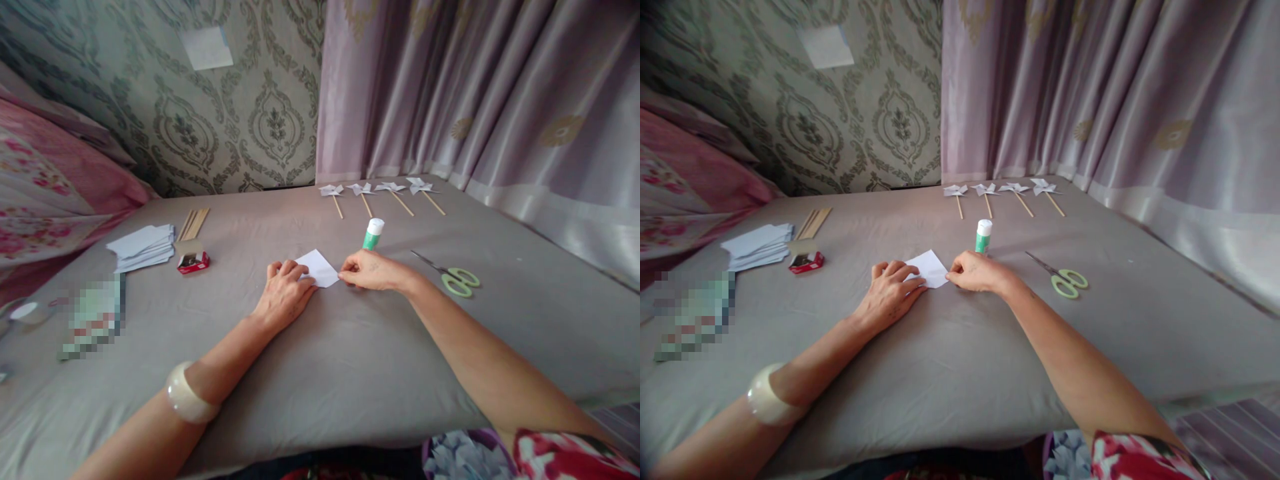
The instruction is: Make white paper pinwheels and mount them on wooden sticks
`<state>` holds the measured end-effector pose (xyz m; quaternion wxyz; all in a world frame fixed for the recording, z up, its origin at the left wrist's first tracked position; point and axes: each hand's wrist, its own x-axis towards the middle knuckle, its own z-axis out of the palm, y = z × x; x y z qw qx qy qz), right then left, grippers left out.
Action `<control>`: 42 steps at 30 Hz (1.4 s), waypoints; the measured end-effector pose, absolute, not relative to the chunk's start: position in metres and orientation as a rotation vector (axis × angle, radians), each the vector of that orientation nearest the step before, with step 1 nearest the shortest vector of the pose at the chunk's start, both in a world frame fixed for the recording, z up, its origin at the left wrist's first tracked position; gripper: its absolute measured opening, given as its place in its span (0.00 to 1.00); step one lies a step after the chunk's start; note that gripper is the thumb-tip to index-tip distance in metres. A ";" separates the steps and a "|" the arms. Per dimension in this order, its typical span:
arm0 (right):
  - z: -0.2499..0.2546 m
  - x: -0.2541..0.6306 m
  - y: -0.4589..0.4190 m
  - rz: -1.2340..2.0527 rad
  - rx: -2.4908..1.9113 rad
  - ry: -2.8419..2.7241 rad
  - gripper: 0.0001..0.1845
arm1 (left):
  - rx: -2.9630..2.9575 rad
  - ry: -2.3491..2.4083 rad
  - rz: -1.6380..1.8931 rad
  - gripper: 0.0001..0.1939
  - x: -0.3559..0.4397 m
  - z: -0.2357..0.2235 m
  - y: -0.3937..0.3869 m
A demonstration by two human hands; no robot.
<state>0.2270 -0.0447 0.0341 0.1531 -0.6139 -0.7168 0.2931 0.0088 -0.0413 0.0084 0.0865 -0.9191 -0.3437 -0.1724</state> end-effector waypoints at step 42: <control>0.057 0.241 -0.061 0.884 -1.904 -2.228 0.15 | -2.704 -0.916 -0.353 0.13 -0.015 0.013 -0.035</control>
